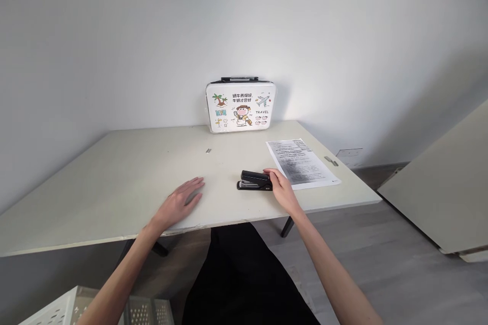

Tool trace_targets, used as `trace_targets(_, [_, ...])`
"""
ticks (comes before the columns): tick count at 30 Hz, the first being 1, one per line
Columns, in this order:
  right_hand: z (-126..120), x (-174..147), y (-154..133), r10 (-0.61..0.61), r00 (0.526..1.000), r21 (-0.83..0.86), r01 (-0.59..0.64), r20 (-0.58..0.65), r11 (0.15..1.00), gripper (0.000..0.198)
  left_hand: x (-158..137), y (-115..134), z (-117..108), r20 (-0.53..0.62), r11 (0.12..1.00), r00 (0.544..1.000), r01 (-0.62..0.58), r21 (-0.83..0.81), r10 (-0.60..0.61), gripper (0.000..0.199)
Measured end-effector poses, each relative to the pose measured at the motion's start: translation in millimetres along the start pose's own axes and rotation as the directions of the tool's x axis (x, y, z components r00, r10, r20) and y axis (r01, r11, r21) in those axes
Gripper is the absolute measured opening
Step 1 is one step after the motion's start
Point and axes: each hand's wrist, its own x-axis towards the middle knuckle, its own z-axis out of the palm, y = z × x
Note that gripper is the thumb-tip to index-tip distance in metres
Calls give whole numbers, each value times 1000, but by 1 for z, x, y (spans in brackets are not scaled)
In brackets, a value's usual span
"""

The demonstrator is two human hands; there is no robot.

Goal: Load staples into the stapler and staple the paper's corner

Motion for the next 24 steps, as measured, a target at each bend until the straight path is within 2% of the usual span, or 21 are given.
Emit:
trace_targets(11, [1,0,-1,59,997,17,-59,-42,998,39,0,2,-1,1,1000,1000,6,-25,-6,56])
trace_targets(18, [1,3,0,8,1000,-24,-9,-9,1000,40,1,1,0,22,1000,1000,8,-1,-8,54])
trace_targets(24, [1,2,-6,19,1000,-49,-18,8,999,44,1,1,0,10,1000,1000,13,-19,-13,55])
